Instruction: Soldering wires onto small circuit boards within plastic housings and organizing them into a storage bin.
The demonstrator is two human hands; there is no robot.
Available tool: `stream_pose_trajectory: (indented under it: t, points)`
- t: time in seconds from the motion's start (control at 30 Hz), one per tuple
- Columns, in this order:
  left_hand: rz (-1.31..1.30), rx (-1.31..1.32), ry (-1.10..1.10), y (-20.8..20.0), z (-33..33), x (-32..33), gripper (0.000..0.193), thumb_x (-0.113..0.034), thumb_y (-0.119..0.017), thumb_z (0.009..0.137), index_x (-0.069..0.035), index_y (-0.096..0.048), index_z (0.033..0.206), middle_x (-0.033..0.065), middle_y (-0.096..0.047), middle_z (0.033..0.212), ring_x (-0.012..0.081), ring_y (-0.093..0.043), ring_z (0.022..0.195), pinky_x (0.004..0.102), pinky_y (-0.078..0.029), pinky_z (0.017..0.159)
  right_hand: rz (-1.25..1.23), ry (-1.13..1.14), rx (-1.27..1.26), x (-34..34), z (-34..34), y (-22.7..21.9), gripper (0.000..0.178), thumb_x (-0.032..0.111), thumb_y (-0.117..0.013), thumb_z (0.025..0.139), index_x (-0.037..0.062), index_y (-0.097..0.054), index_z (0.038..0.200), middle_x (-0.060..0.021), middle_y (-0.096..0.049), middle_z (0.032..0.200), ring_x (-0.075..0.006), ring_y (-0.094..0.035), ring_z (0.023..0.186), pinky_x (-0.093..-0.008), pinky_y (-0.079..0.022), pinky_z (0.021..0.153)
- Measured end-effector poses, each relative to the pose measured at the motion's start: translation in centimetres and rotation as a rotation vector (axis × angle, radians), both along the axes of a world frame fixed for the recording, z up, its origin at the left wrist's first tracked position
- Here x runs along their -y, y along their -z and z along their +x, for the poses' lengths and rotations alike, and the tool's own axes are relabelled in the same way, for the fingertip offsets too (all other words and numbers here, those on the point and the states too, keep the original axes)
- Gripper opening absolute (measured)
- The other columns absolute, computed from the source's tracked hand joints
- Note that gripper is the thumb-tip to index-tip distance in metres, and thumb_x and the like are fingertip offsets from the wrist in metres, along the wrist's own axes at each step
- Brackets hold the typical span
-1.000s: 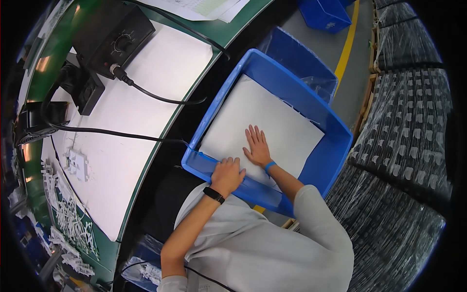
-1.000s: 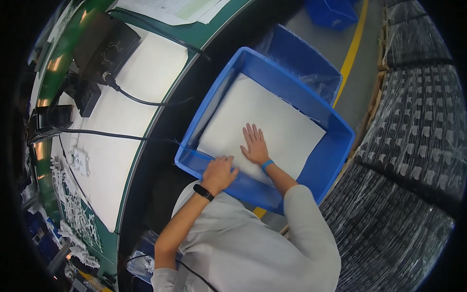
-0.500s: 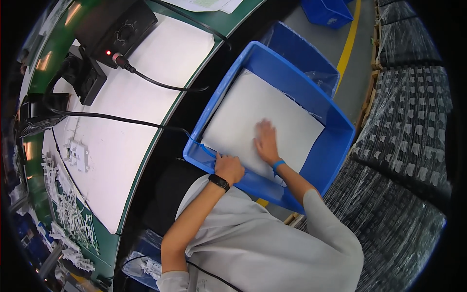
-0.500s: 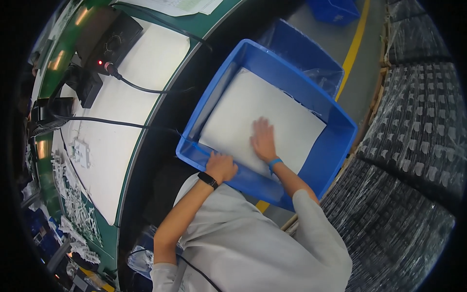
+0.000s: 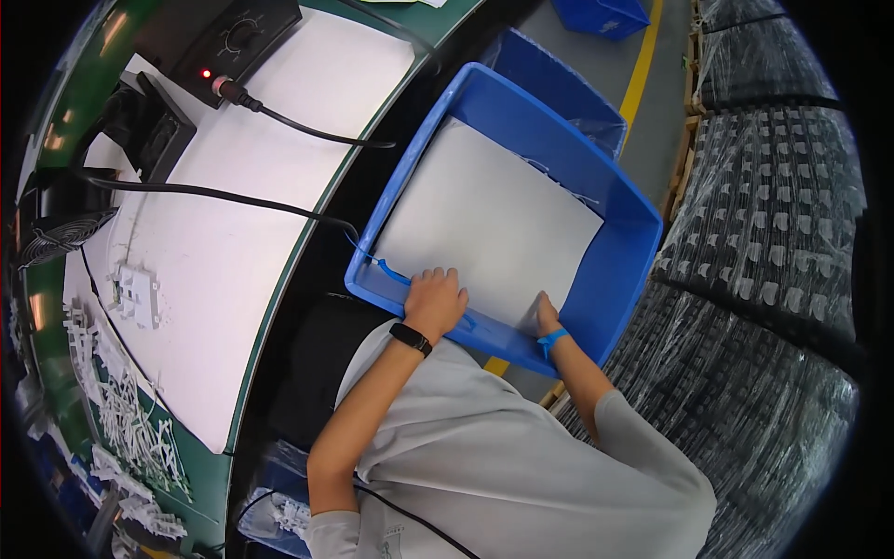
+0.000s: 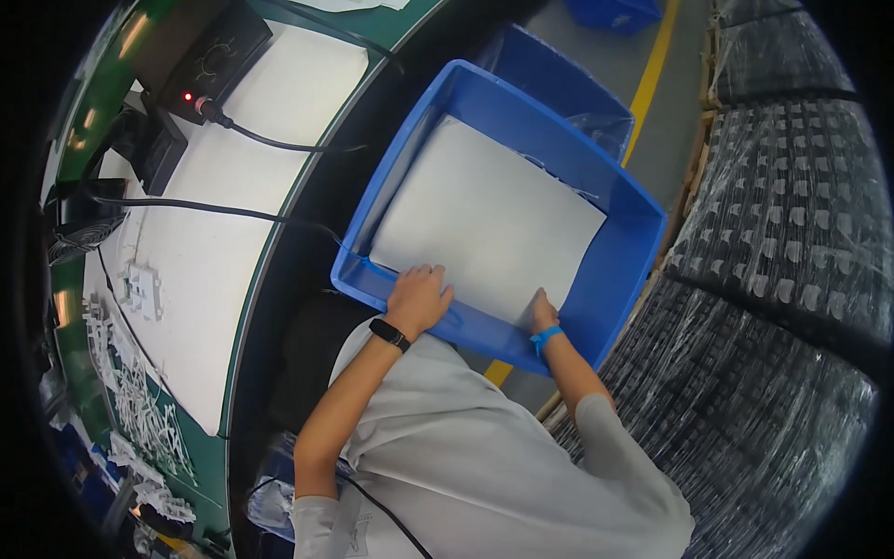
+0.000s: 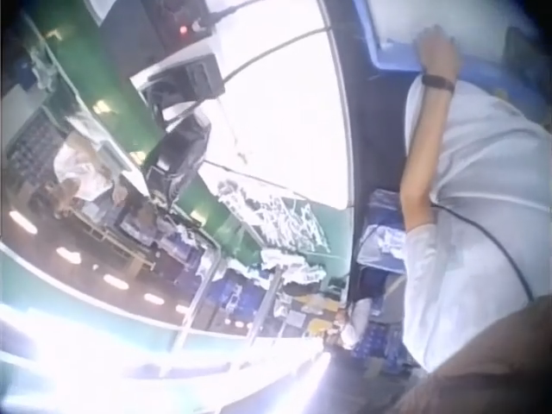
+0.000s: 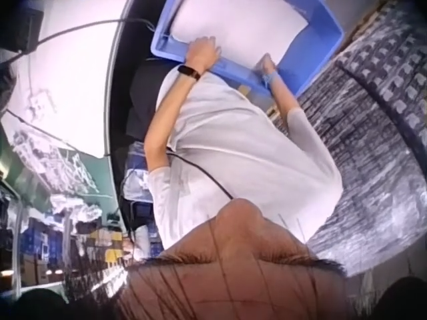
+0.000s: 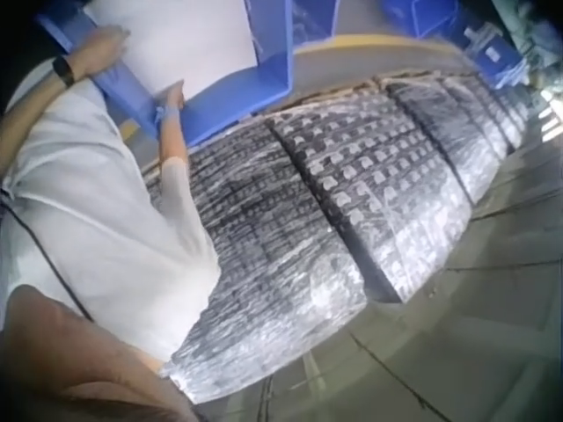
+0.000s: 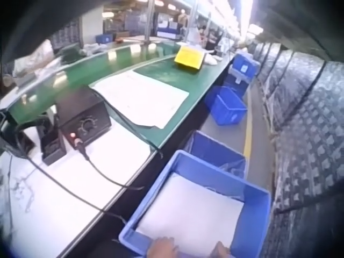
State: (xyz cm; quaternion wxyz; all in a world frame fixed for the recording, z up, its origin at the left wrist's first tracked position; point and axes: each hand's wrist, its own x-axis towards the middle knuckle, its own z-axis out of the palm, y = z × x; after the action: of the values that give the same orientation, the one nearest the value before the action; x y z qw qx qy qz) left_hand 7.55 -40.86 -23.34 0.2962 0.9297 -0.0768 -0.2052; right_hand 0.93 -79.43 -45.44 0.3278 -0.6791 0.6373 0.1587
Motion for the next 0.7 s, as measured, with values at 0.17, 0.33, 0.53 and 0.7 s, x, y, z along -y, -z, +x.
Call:
stream_pose_trajectory:
  t: [0.17, 0.33, 0.53, 0.7]
  points:
    - [0.013, 0.007, -0.049, 0.6, -0.7, -1.1, 0.03, -0.031, -0.063, 0.092, -0.003, -0.063, 0.104, 0.0174, -0.067, 0.099, 0.036, -0.063, 0.1, 0.0483, -0.048, 0.09, -0.059, 0.183, 0.069, -4.0, 1.0, 0.1, 0.108, 0.071, -0.063, 0.081, -0.0121, -0.039, 0.146, -0.0268, -0.04, 0.152, -0.0379, -0.048, 0.135, -0.0439, -0.042, 0.111]
    - [0.009, -0.006, -0.051, 0.6, -0.6, -0.8, 0.03, -0.032, -0.063, 0.092, -0.004, -0.063, 0.104, 0.0164, -0.067, 0.1, 0.0349, -0.063, 0.101, 0.0477, -0.048, 0.089, -0.322, -0.064, -0.326, -6.4, 1.9, -3.7, 0.114, 0.082, -0.05, 0.082, -0.0113, -0.039, 0.147, -0.0275, -0.041, 0.152, -0.0396, -0.047, 0.137, -0.0503, -0.036, 0.114]
    - [0.033, -0.005, -0.047, 1.4, -0.6, -0.7, 0.031, -0.034, -0.064, 0.091, -0.006, -0.064, 0.104, 0.0142, -0.068, 0.102, 0.032, -0.063, 0.102, 0.0471, -0.049, 0.088, -0.232, -0.268, -0.354, -4.8, 0.2, -6.5, 0.111, 0.074, -0.057, 0.085, -0.0126, -0.032, 0.149, -0.0289, -0.041, 0.151, -0.0391, -0.046, 0.138, -0.0457, -0.038, 0.114]
    - [0.018, 0.02, -0.062, 1.5, -0.9, -0.6, 0.03, -0.032, -0.064, 0.092, -0.005, -0.063, 0.103, 0.015, -0.067, 0.101, 0.0334, -0.062, 0.101, 0.0479, -0.048, 0.087, -0.123, -0.319, -0.163, -3.0, -1.0, -9.8, 0.11, 0.065, -0.065, 0.086, -0.0143, -0.021, 0.148, -0.0318, -0.042, 0.149, -0.0397, -0.046, 0.137, -0.0426, -0.039, 0.113]
